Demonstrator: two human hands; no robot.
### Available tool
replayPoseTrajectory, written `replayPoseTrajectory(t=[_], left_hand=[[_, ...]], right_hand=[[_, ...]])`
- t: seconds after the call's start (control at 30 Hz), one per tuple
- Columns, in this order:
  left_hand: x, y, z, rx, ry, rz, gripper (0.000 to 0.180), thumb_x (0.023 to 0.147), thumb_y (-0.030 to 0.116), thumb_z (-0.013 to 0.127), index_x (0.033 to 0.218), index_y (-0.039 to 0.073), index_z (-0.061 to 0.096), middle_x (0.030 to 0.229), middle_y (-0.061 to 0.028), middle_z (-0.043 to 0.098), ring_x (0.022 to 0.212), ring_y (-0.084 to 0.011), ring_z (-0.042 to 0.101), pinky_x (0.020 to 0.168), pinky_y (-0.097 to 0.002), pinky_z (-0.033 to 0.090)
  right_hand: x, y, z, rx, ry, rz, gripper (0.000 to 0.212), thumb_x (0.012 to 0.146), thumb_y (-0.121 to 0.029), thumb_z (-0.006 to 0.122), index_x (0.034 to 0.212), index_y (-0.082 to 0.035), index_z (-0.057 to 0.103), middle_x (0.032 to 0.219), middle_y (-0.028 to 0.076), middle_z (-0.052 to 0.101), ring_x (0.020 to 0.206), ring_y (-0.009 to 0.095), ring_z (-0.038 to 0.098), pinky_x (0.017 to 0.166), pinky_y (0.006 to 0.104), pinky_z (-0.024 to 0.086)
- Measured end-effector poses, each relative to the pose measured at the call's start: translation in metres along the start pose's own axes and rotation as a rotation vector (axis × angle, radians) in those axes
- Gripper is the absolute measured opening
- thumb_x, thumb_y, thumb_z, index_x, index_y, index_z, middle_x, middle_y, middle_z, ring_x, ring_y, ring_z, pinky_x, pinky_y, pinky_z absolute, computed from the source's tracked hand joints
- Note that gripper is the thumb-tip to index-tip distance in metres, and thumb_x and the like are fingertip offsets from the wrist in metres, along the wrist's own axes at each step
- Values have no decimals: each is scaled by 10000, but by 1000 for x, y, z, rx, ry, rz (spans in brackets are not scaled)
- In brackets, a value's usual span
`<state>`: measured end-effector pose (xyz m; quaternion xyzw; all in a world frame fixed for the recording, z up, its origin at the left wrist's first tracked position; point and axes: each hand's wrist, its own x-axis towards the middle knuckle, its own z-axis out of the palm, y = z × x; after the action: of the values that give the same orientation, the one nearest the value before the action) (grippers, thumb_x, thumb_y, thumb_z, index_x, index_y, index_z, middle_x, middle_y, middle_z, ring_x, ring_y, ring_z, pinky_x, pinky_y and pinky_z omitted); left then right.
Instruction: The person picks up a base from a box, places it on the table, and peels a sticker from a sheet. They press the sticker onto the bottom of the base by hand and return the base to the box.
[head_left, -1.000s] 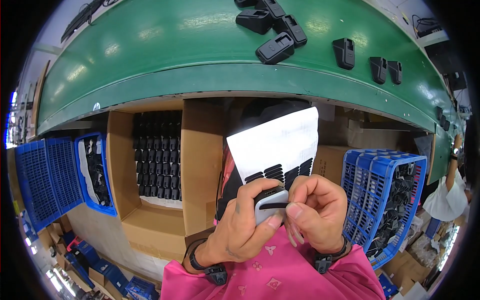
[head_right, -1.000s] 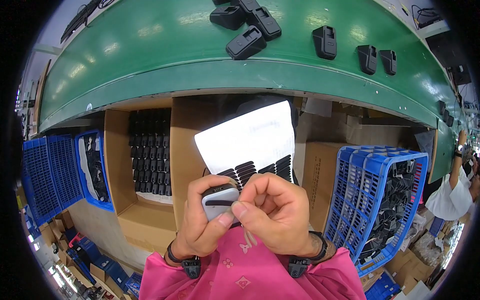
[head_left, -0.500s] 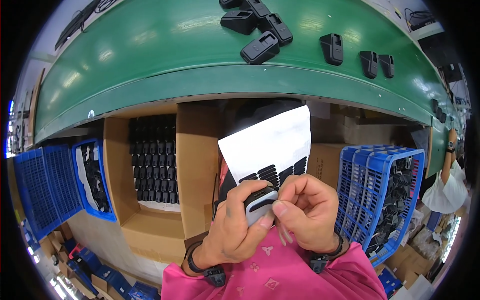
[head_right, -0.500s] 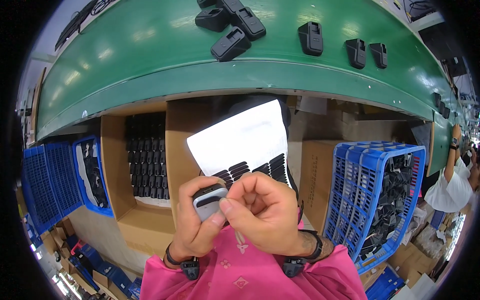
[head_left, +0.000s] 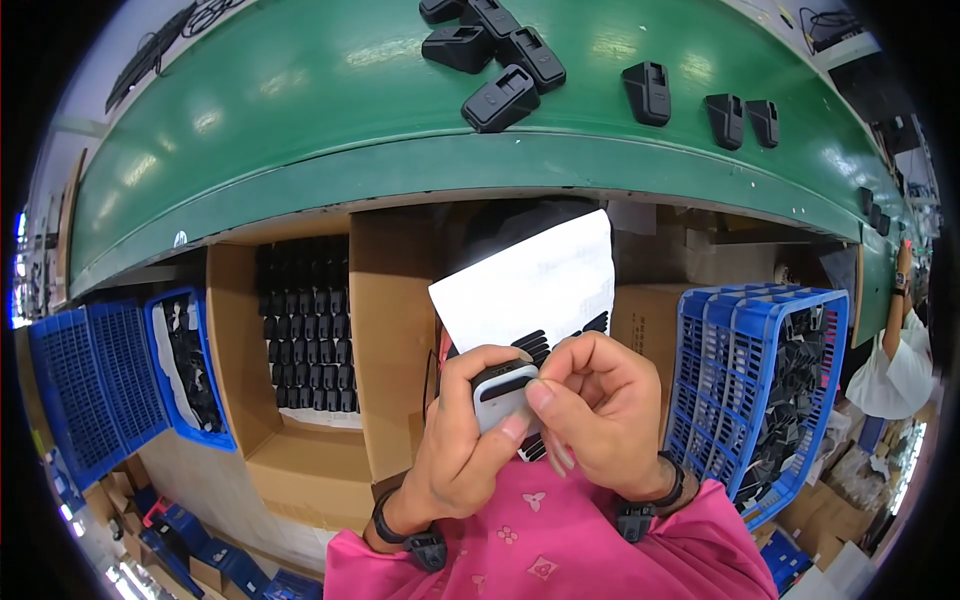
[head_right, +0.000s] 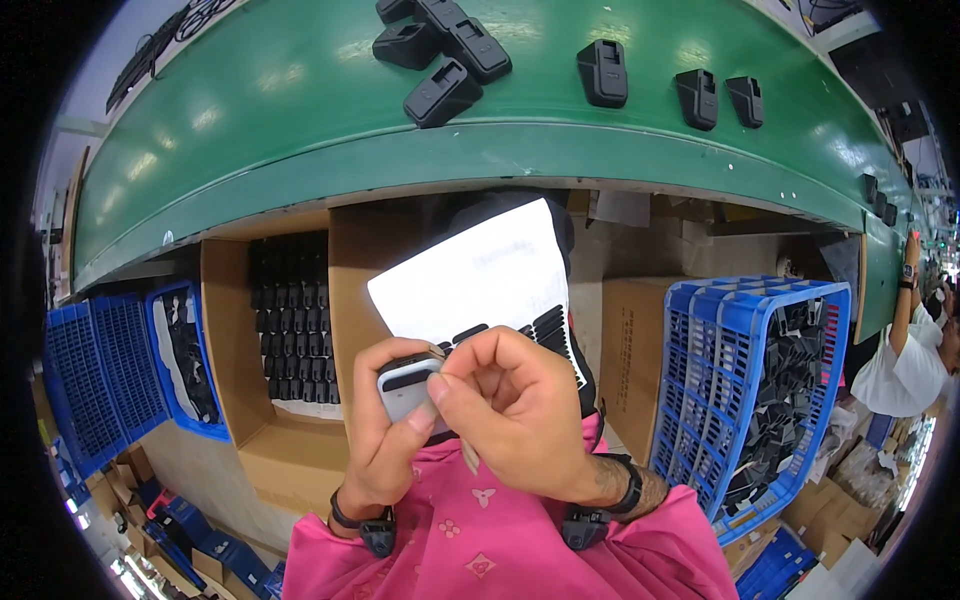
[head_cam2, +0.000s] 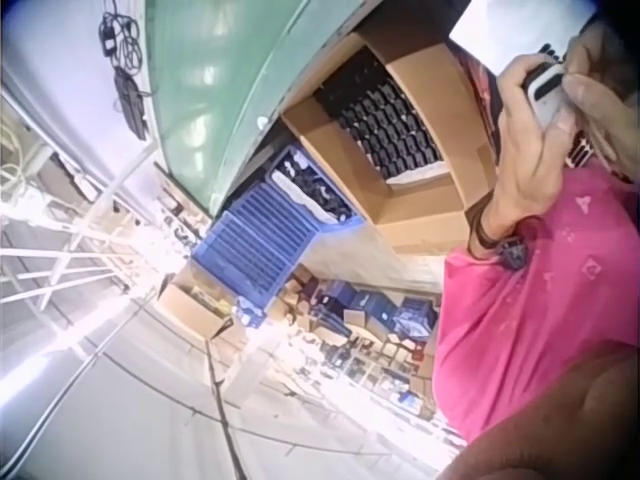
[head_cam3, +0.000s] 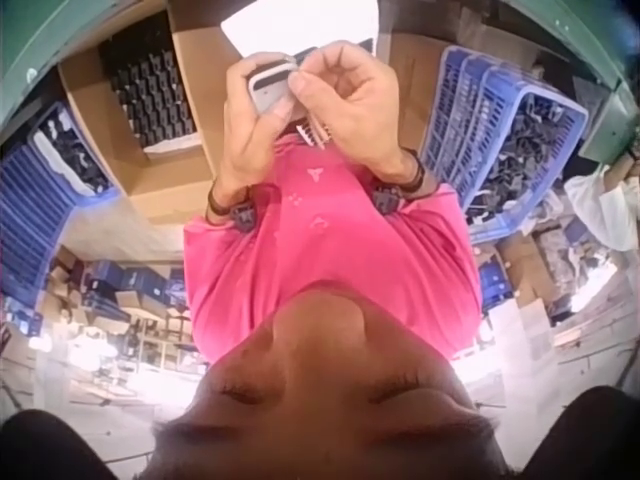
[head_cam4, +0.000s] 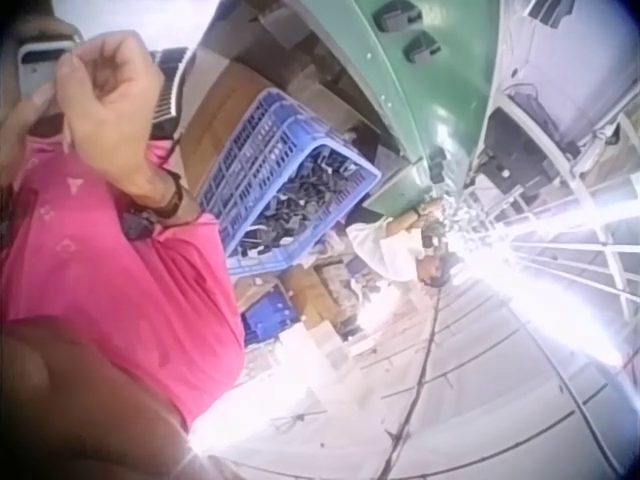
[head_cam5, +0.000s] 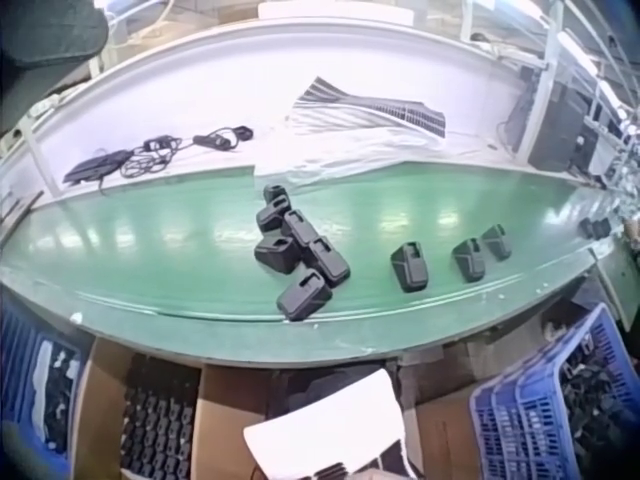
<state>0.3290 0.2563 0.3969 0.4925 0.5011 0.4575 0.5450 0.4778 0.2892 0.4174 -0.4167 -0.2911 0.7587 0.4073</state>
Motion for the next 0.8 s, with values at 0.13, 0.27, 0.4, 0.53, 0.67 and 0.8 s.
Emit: replayPoseTrajectory(t=[0.13, 0.27, 0.4, 0.53, 0.67, 0.8], left_hand=[[0, 1, 2, 12, 16, -114, 428, 836, 81, 505, 1223, -36, 366, 946, -194, 595, 806, -263, 603, 726, -350, 476], [1, -1, -1, 6, 29, -80, 419, 840, 94, 507, 1219, -28, 377, 946, -183, 594, 816, -248, 596, 736, -343, 474], [1, -1, -3, -63, 39, -51, 418, 845, 104, 517, 1217, -32, 381, 937, -169, 602, 812, -234, 600, 740, -333, 477], [0, 3, -2, -76, -38, -77, 419, 847, 96, 512, 1220, -38, 376, 941, -173, 606, 811, -229, 608, 739, -324, 479], [0, 5, -3, -62, -48, -62, 416, 853, 83, 504, 1225, -46, 371, 926, -172, 614, 789, -221, 619, 722, -315, 483], [1, 5, -3, -70, -50, -48, 415, 855, 79, 503, 1227, -49, 369, 911, -171, 616, 776, -223, 623, 712, -316, 484]], right_hand=[[-1, 1, 5, -93, 32, -57, 79, 857, 28, 574, 861, 51, 499, 726, 64, 566, 516, 53, 531, 429, 185, 411], [-3, -2, 4, -200, 47, -165, 83, 848, 47, 555, 831, 49, 474, 744, 79, 529, 505, 79, 527, 426, 209, 428], [1, -5, 0, -143, 38, -86, 77, 848, 38, 593, 874, 40, 521, 720, 43, 585, 547, 34, 531, 465, 183, 414], [2, -6, -1, -76, -11, -82, 71, 856, 32, 587, 876, 41, 520, 717, 44, 583, 540, 33, 523, 460, 183, 408], [1, -5, -1, -63, -34, -66, 70, 860, 28, 586, 877, 43, 520, 718, 48, 584, 532, 33, 518, 455, 181, 406], [2, -3, -2, -69, -35, -77, 70, 860, 27, 586, 877, 44, 521, 714, 50, 585, 521, 33, 514, 447, 179, 402]])
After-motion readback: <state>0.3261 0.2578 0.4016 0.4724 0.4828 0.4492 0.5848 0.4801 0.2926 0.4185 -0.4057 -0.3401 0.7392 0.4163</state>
